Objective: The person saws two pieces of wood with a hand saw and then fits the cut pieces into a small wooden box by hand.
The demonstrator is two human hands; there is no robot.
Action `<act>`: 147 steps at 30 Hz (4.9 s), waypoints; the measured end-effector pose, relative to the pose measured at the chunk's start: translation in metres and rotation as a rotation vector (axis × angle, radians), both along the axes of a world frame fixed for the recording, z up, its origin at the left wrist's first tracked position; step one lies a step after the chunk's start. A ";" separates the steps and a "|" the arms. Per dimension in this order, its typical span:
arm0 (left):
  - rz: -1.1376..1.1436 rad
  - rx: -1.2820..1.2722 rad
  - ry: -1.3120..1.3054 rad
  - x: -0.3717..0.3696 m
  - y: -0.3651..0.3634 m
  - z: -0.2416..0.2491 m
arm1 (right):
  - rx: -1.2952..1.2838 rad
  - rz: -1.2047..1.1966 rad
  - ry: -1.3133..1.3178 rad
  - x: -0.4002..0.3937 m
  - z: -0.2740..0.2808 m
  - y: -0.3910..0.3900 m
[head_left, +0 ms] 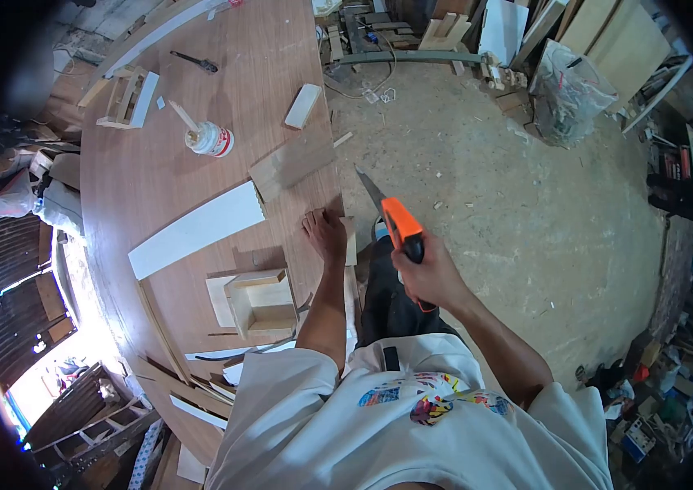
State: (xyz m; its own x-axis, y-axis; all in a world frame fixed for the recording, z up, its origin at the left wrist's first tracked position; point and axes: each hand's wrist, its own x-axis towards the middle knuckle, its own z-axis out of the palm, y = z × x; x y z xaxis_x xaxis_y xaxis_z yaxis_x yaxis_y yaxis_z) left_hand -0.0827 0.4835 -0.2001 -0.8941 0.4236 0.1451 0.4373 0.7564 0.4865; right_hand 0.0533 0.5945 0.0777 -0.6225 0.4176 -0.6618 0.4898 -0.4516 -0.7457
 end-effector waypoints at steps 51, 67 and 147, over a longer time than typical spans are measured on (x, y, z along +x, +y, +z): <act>-0.116 0.030 -0.074 0.008 0.007 0.006 | -0.379 -0.755 0.136 -0.015 -0.035 0.003; -0.143 0.030 0.047 0.006 0.006 -0.003 | -0.462 -0.791 0.073 -0.058 -0.051 0.025; -0.176 -0.073 0.075 0.004 0.004 0.001 | -0.415 -0.960 0.066 -0.069 -0.048 -0.001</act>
State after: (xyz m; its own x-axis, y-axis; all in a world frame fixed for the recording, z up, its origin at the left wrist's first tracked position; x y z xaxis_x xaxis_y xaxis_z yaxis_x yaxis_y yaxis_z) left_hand -0.0788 0.4876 -0.1991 -0.7930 0.5846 0.1714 0.5990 0.6969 0.3944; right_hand -0.0161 0.5937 0.0293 -0.1899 0.5035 -0.8428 -0.2459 -0.8555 -0.4557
